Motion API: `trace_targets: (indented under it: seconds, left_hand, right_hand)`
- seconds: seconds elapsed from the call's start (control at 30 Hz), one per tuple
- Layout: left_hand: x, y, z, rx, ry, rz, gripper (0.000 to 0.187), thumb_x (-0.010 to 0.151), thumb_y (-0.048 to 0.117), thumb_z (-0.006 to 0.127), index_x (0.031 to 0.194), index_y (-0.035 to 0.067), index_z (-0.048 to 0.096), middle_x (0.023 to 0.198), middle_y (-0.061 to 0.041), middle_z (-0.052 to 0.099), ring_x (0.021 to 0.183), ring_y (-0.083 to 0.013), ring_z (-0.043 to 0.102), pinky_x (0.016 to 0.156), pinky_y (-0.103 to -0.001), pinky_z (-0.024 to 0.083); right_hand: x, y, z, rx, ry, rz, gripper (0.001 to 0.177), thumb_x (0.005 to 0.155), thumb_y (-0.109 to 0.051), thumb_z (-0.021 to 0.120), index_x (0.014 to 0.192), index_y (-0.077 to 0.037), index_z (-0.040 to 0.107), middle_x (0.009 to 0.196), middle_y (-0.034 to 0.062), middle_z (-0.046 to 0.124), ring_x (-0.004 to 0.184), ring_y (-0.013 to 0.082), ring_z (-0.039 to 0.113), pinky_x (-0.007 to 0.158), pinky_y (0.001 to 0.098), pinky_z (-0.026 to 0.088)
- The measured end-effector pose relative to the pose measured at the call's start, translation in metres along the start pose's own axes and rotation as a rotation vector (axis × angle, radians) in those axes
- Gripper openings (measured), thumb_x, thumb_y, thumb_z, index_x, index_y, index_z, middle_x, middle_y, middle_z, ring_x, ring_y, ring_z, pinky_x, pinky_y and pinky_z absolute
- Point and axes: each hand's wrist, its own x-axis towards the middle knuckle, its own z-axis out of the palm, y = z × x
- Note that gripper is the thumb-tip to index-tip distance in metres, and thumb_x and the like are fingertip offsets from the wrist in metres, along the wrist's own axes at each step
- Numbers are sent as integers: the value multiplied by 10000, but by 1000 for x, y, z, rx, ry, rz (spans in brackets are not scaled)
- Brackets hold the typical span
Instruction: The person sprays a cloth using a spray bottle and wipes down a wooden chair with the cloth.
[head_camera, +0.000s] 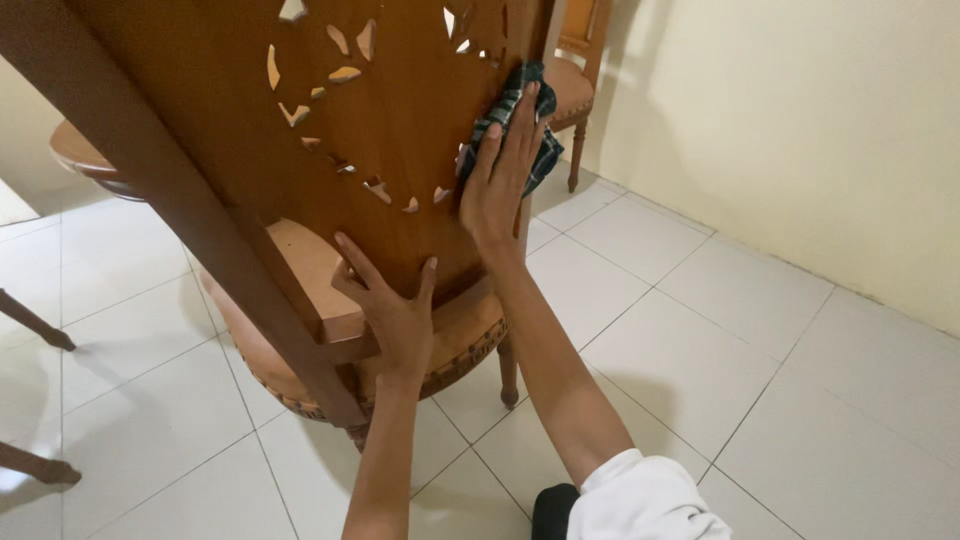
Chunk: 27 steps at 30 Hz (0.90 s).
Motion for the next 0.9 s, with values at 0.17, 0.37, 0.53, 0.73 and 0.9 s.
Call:
trace_targets:
  seconds: [0.17, 0.37, 0.53, 0.73, 0.9]
  left_hand:
    - [1, -7, 1, 38, 12, 7, 1154, 917, 199, 834, 1661, 154, -48, 1397, -245, 260, 1271, -397, 423, 1099, -483, 433]
    - [0, -10, 3, 19, -1, -45, 1156, 921, 217, 833, 1653, 164, -60, 1413, -240, 268, 1265, -375, 435, 1091, -483, 445]
    - [2, -11, 3, 27, -1, -53, 1162, 921, 219, 830, 1655, 146, -69, 1404, -249, 263, 1297, -400, 413, 1109, -495, 425]
    - [4, -7, 4, -22, -2, -107, 1119, 902, 259, 804, 1651, 129, -18, 1423, -252, 261, 1274, -398, 446, 1093, -482, 444]
    - [4, -7, 0, 19, 2, -63, 1114, 906, 285, 816, 1643, 111, -1, 1378, -246, 292, 1256, -409, 448, 1065, -489, 429]
  right_hand:
    - [13, 8, 4, 38, 3, -30, 629, 1184, -419, 156, 1675, -28, 132, 1763, 147, 182, 1659, 317, 164, 1384, 461, 75]
    - [41, 22, 11, 3, 17, -127, 626, 1201, -434, 130, 1696, -51, 120, 1789, 127, 132, 1638, 301, 95, 1414, 466, 54]
    - [87, 22, 27, 71, 104, -188, 578, 1215, -437, 174, 1664, -74, 142, 1738, 110, 163, 1641, 280, 129, 1388, 431, 51]
    - [132, 19, 34, 108, 182, -153, 540, 1219, -386, 269, 1669, -90, 242, 1709, 117, 270, 1601, 296, 233, 1363, 422, 151]
    - [160, 9, 32, 131, 243, -178, 540, 1218, -373, 291, 1675, -86, 282, 1702, 128, 286, 1582, 309, 260, 1349, 413, 186]
